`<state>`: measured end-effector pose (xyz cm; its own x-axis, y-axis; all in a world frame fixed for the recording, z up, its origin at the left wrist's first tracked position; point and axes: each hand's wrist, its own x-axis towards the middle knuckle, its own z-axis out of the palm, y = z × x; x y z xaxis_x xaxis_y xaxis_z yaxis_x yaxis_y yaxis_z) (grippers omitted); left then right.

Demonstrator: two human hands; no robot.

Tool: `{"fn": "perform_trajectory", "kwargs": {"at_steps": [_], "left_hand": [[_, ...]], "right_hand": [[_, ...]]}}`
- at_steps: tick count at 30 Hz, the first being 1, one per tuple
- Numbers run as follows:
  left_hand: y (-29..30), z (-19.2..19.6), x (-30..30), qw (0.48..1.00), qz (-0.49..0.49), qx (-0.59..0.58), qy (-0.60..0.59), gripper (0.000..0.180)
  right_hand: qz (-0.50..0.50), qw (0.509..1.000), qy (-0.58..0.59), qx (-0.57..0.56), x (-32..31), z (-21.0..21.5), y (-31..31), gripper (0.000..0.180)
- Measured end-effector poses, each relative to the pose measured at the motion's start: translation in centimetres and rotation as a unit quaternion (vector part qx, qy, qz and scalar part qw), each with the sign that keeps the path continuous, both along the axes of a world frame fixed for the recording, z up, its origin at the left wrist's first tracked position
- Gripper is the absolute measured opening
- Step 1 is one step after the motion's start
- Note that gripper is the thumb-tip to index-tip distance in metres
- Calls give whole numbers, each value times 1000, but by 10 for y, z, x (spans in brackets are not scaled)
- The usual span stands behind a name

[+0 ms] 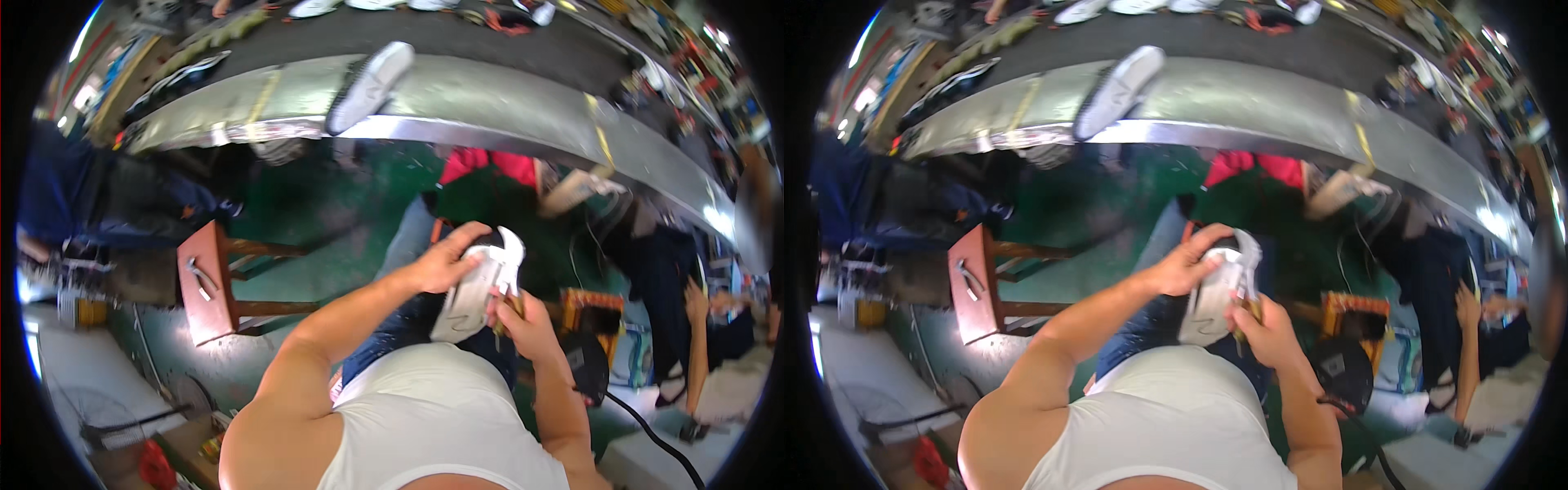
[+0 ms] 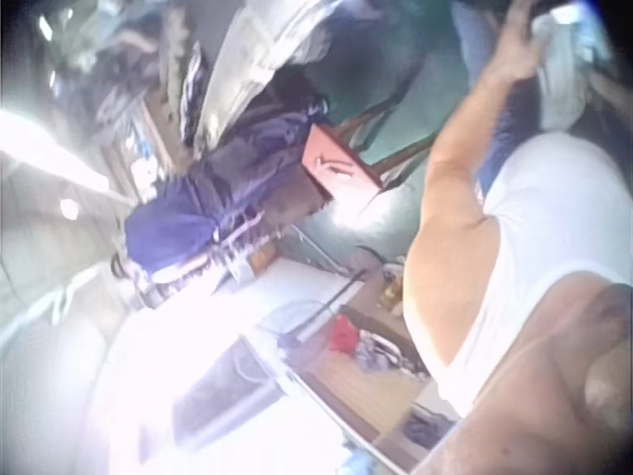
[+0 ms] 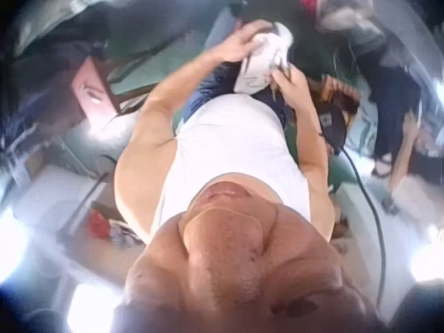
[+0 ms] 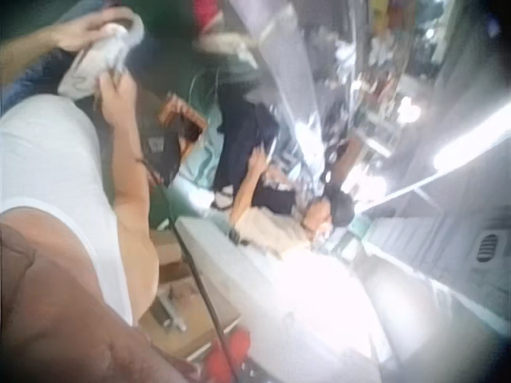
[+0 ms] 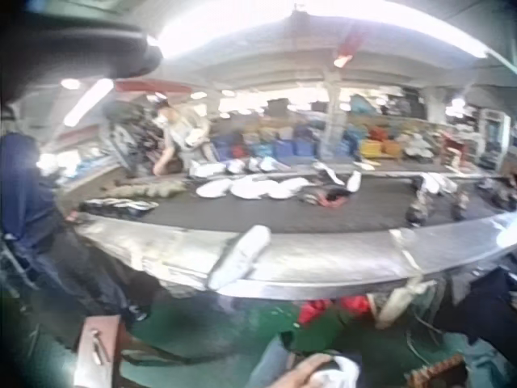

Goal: The recorder is assembling and finishing shoes at a factory workstation, using pliers to pull material and tying laces.

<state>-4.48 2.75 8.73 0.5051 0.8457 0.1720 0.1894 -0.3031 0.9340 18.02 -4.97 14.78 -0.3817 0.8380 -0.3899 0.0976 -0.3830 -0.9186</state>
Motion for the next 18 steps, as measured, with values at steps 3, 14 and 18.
{"fn": "perform_trajectory", "kwargs": {"at_steps": [3,14,18], "left_hand": [[0,-14,-5,999,54,-4,6,50],[-3,-14,-17,999,43,-16,-7,51],[-1,-42,-25,983,62,-131,-114,50]], "right_hand": [[21,995,-33,-87,8,5,-12,28],[-282,889,354,68,36,8,22,25],[-246,959,78,114,82,70,40,34]]}}
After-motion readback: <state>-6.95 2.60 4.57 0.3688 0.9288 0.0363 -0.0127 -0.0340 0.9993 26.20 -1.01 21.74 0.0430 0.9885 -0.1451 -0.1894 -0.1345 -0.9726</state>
